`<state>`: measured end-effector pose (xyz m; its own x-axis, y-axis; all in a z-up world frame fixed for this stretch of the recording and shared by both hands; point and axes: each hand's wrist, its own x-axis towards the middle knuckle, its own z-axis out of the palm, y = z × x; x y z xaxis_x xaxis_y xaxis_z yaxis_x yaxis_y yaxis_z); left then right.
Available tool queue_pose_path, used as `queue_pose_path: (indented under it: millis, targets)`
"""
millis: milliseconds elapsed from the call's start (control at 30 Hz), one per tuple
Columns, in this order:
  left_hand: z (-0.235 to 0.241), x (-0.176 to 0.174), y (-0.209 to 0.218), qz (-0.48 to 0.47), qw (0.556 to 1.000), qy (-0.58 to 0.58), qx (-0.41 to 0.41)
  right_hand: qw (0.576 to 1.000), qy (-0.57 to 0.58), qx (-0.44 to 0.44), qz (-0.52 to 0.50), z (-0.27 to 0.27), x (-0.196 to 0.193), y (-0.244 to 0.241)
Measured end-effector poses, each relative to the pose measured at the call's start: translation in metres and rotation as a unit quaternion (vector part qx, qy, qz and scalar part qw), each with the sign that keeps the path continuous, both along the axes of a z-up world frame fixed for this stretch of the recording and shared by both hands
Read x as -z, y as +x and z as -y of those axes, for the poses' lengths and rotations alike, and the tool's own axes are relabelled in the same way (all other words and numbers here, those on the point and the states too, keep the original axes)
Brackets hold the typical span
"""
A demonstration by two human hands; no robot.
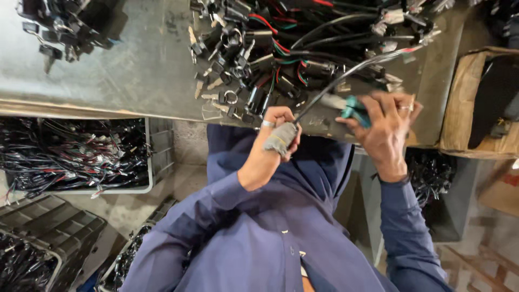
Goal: The person repeatedly strips the outer insulation from black wires using pliers, then pulls off the removed sheath and places the processed wires on the table. The task continues with multiple wires handled one at a time.
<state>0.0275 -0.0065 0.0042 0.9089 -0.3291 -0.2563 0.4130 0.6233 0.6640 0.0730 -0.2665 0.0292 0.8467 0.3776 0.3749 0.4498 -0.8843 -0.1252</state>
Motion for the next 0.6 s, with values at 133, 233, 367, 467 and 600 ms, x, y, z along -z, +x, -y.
queue_pose_path:
  millis: [133, 233, 367, 467, 600]
  targets:
    - [-0.006, -0.001, 0.005, -0.062, 0.998, -0.006, 0.004, 0.97, 0.195, 0.105, -0.105, -0.006, -0.016, -0.047]
    - [-0.015, -0.002, -0.003, -0.004, 0.996, -0.061, 0.062, 0.806, 0.395, 0.161, -0.41, -0.034, -0.012, -0.098]
    - [-0.008, -0.007, -0.011, 0.001, 0.995, 0.028, 0.098, 0.761, 0.47, -0.013, -0.447, -0.06, 0.024, -0.124]
    - [-0.005, -0.02, -0.024, 0.021, 0.994, 0.014, 0.107, 0.773, 0.46, 0.023, -0.436, -0.05, 0.043, -0.114]
    - [-0.008, -0.039, -0.039, 0.13, 0.978, 0.14, 0.085, 0.911, 0.289, -0.153, -0.249, -0.028, 0.041, -0.077]
